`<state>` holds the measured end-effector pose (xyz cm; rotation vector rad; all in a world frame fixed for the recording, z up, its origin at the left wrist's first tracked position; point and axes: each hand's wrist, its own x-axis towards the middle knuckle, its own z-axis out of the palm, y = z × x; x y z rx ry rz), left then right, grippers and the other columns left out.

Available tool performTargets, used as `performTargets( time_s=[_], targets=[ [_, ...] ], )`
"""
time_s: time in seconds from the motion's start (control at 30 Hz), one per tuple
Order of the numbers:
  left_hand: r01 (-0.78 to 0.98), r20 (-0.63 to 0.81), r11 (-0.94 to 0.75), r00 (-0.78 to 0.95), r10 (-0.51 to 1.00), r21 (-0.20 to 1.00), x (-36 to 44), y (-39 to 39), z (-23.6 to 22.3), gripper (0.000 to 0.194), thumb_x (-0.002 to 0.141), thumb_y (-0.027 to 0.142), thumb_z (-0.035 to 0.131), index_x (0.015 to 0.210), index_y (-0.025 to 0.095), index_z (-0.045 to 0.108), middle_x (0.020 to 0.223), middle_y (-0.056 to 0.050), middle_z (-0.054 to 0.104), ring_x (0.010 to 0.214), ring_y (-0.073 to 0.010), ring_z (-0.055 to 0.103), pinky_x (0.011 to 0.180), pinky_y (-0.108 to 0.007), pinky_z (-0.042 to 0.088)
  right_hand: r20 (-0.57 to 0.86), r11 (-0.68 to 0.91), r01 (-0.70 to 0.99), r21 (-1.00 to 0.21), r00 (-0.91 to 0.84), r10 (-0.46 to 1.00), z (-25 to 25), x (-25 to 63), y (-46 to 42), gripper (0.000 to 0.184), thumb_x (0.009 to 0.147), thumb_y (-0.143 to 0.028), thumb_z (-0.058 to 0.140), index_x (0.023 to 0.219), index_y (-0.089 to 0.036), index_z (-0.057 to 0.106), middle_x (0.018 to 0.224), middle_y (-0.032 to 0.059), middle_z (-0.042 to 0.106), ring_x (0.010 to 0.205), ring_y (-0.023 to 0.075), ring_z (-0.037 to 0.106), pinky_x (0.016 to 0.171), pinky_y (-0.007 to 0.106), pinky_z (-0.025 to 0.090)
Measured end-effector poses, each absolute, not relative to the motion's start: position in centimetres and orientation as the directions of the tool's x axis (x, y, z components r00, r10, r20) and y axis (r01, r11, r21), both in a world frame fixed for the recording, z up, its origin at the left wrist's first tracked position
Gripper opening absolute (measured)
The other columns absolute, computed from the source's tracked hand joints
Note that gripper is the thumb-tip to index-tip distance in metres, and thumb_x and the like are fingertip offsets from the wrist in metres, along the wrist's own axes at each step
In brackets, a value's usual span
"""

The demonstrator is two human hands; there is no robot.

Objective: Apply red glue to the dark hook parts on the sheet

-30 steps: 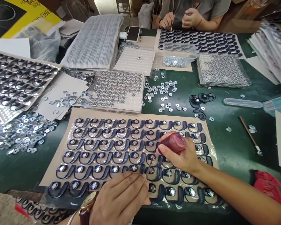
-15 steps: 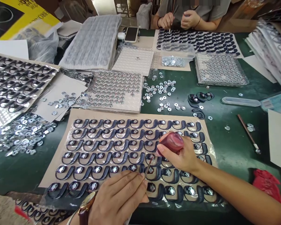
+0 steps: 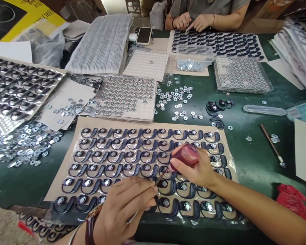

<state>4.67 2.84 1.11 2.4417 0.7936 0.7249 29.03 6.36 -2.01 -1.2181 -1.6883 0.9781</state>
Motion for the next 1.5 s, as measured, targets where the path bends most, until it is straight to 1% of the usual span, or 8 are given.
performTargets(
  time_s=[0.2, 0.37, 0.47, 0.6, 0.73, 0.97, 1.27, 1.5],
  targets=[
    [0.438, 0.335, -0.639, 0.589, 0.735, 0.632, 4.4, 3.1, 0.6, 0.024, 0.087, 0.007, 0.054, 0.108, 0.014, 0.064, 0.1, -0.008, 0.07, 0.093, -0.0163, 0.066, 0.081, -0.028, 0.056, 0.152, 0.239, 0.258, -0.936, -0.315, 0.937, -1.4, 29.2, 6.3, 0.022, 0.077, -0.033, 0.073, 0.09, -0.019, 0.063, 0.072, 0.0007, 0.069, 0.056, 0.0132, 0.063, 0.054, 0.025, 0.051],
    [0.439, 0.332, -0.653, 0.607, 0.722, 0.617, 4.3, 2.9, 0.5, 0.025, 0.088, 0.008, 0.053, 0.11, 0.016, 0.063, 0.102, -0.007, 0.07, 0.094, -0.0159, 0.066, 0.082, -0.029, 0.055, -0.113, -0.047, 0.186, -0.981, -0.363, 0.925, 1.1, 31.5, 7.4, 0.021, 0.087, -0.037, 0.062, 0.097, -0.019, 0.063, 0.075, 0.0018, 0.072, 0.066, 0.0155, 0.069, 0.061, 0.025, 0.054],
    [0.433, 0.352, -0.682, 0.622, 0.7, 0.589, 4.3, 2.8, 0.7, 0.025, 0.09, 0.009, 0.051, 0.112, 0.015, 0.062, 0.103, -0.007, 0.07, 0.097, -0.0167, 0.066, 0.082, -0.031, 0.056, -0.168, -0.118, 0.165, -0.979, -0.339, 0.926, 1.8, 33.3, 8.4, 0.022, 0.088, -0.039, 0.06, 0.097, -0.019, 0.063, 0.074, 0.0029, 0.073, 0.066, 0.0161, 0.07, 0.059, 0.024, 0.055],
    [0.417, 0.397, -0.753, 0.663, 0.635, 0.509, 4.8, 3.4, 1.4, 0.023, 0.092, 0.011, 0.048, 0.11, 0.011, 0.063, 0.102, -0.009, 0.07, 0.096, -0.0169, 0.066, 0.082, -0.03, 0.057, -0.116, -0.075, 0.163, -0.984, -0.26, 0.959, 1.0, 33.3, 9.2, 0.022, 0.083, -0.039, 0.066, 0.091, -0.019, 0.065, 0.074, 0.0037, 0.073, 0.065, 0.018, 0.071, 0.059, 0.027, 0.056],
    [0.405, 0.403, -0.845, 0.75, 0.525, 0.349, 5.1, 4.3, 1.2, 0.024, 0.091, 0.014, 0.052, 0.112, 0.009, 0.062, 0.108, -0.009, 0.069, 0.1, -0.0186, 0.065, 0.089, -0.034, 0.056, 0.048, 0.085, 0.24, -0.967, -0.156, 0.987, -0.3, 31.1, 9.7, 0.015, 0.081, -0.033, 0.069, 0.085, -0.019, 0.065, 0.066, 0.0, 0.071, 0.058, 0.0155, 0.068, 0.056, 0.025, 0.054],
    [0.406, 0.398, -0.883, 0.788, 0.469, 0.236, 5.3, 5.2, 0.9, 0.023, 0.09, 0.017, 0.056, 0.11, 0.008, 0.064, 0.109, -0.009, 0.069, 0.1, -0.0196, 0.066, 0.089, -0.033, 0.056, 0.167, 0.206, 0.281, -0.937, -0.158, 0.973, -1.8, 29.0, 10.5, 0.017, 0.079, -0.033, 0.068, 0.086, -0.018, 0.063, 0.068, 0.0006, 0.069, 0.059, 0.0147, 0.065, 0.059, 0.027, 0.053],
    [0.417, 0.412, -0.884, 0.782, 0.467, 0.21, 5.6, 4.8, 0.9, 0.023, 0.092, 0.018, 0.053, 0.109, 0.008, 0.065, 0.11, -0.011, 0.069, 0.104, -0.0212, 0.065, 0.092, -0.034, 0.056, 0.215, 0.261, 0.339, -0.904, -0.169, 0.962, -2.2, 28.5, 10.4, 0.02, 0.075, -0.037, 0.071, 0.084, -0.02, 0.065, 0.068, -0.0013, 0.069, 0.055, 0.0132, 0.063, 0.057, 0.026, 0.053],
    [0.417, 0.396, -0.88, 0.786, 0.475, 0.226, 5.4, 4.8, 0.6, 0.025, 0.091, 0.017, 0.054, 0.111, 0.007, 0.065, 0.113, -0.012, 0.067, 0.105, -0.0219, 0.064, 0.091, -0.034, 0.056, 0.193, 0.238, 0.36, -0.902, -0.158, 0.968, -2.5, 28.6, 10.3, 0.02, 0.079, -0.037, 0.067, 0.087, -0.019, 0.064, 0.069, 0.0004, 0.069, 0.059, 0.0147, 0.065, 0.058, 0.027, 0.054]
  ],
)
